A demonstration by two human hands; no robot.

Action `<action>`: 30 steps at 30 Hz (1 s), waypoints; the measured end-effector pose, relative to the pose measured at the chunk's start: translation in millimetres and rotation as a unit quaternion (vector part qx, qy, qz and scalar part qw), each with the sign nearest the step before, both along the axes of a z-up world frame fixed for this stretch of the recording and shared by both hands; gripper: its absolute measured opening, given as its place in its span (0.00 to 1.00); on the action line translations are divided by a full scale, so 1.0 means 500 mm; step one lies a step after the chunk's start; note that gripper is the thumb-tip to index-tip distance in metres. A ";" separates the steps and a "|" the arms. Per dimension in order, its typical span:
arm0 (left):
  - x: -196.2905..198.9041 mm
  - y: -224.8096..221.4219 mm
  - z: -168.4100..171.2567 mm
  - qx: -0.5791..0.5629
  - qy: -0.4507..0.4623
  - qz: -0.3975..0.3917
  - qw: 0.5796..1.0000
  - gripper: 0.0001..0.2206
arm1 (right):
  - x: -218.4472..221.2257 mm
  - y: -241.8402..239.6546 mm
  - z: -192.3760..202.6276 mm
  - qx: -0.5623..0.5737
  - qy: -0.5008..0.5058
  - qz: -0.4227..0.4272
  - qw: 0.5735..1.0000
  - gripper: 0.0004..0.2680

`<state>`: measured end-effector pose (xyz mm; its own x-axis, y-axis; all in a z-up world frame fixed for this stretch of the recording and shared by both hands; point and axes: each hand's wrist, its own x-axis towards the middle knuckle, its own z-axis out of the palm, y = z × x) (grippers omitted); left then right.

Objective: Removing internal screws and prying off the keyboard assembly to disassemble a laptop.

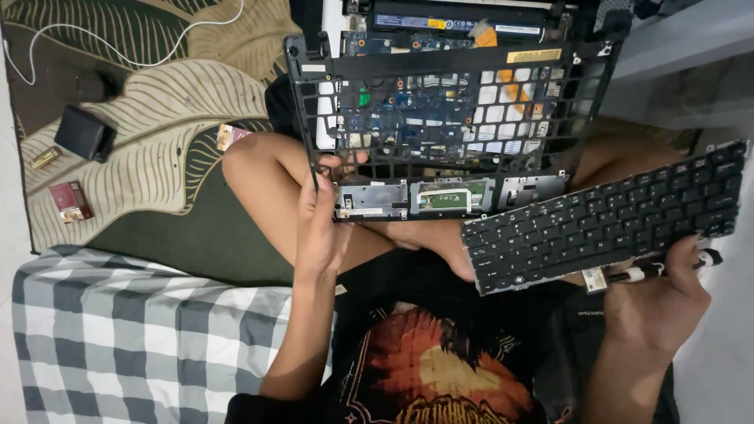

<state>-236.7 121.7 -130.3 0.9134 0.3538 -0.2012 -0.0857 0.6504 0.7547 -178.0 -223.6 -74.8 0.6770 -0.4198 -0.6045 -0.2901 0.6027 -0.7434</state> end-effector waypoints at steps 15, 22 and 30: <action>0.022 0.008 -0.026 0.035 0.055 0.078 0.995 0.14 | 0.002 -0.098 -0.045 -0.124 0.001 0.002 0.992 0.14; 0.047 0.016 0.014 0.007 0.120 0.083 0.989 0.16 | 0.019 -0.139 -0.083 -0.129 0.013 -0.048 0.990 0.10; 0.042 0.029 0.030 0.216 0.219 0.036 0.951 0.22 | 0.023 -0.039 -0.076 0.038 -0.039 -0.048 0.997 0.10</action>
